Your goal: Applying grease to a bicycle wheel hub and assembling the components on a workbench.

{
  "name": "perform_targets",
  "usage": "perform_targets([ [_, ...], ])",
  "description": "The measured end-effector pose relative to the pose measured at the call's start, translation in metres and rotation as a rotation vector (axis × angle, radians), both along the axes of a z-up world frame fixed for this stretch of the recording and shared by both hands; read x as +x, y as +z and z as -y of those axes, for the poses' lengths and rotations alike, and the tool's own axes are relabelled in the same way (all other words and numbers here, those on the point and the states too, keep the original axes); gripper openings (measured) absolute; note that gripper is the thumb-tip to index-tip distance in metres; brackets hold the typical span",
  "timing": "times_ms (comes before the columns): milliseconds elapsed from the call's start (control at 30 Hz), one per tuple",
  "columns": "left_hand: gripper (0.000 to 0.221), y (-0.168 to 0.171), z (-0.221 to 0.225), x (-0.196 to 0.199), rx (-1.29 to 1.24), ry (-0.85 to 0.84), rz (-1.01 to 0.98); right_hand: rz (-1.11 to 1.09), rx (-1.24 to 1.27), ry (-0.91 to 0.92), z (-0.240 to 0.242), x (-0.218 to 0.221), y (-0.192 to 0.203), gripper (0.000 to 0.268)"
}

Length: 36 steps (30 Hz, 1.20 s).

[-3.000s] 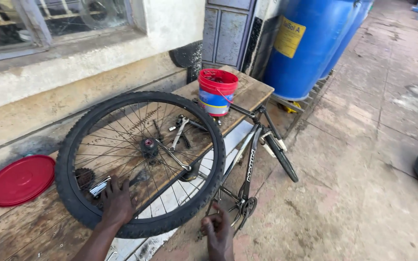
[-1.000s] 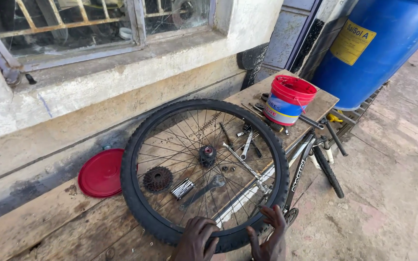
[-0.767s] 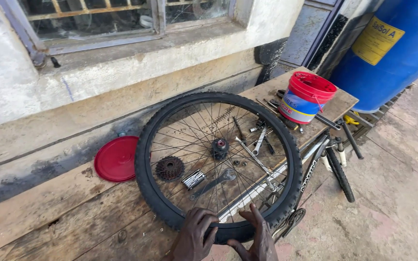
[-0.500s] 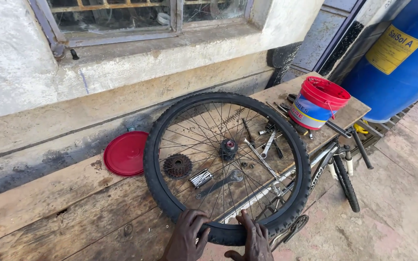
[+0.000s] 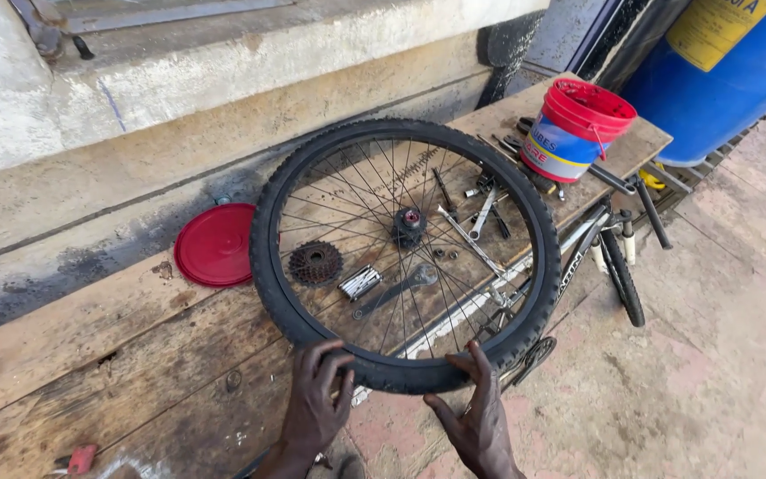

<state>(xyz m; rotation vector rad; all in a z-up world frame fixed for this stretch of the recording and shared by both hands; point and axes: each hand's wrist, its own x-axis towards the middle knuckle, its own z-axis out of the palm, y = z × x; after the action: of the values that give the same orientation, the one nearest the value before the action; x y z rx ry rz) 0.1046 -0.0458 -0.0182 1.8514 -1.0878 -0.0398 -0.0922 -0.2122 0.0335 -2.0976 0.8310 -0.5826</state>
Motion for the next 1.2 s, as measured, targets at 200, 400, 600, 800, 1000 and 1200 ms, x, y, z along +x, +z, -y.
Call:
perform_targets([
  [200, 0.023, -0.002, -0.018, -0.007, -0.013, 0.144, 0.133, 0.1, 0.024, -0.068, -0.014, -0.044, -0.01, 0.085],
  [400, 0.025, -0.018, -0.022, -0.043, 0.026, 0.157, 0.169, 0.164, 0.157, -0.049, -0.037, -0.102, -0.01, 0.079],
  [600, 0.022, -0.035, -0.064, -0.092, 0.216, 0.25, 0.169, 0.139, 0.263, -0.156, -0.08, -0.183, -0.008, 0.071],
  [800, 0.022, -0.036, -0.091, -0.148, 0.198, 0.143, 0.146, 0.31, 0.395, -0.357, -0.106, -0.217, -0.036, 0.08],
  [1000, 0.027, -0.029, -0.097, -0.135, 0.299, 0.135, 0.226, 0.303, 0.328, -0.293, -0.124, -0.236, -0.019, 0.077],
  [1200, 0.039, -0.033, -0.096, -0.081, 0.557, 0.125, 0.307, 0.336, 0.215, -0.244, -0.145, -0.246, 0.001, 0.066],
])
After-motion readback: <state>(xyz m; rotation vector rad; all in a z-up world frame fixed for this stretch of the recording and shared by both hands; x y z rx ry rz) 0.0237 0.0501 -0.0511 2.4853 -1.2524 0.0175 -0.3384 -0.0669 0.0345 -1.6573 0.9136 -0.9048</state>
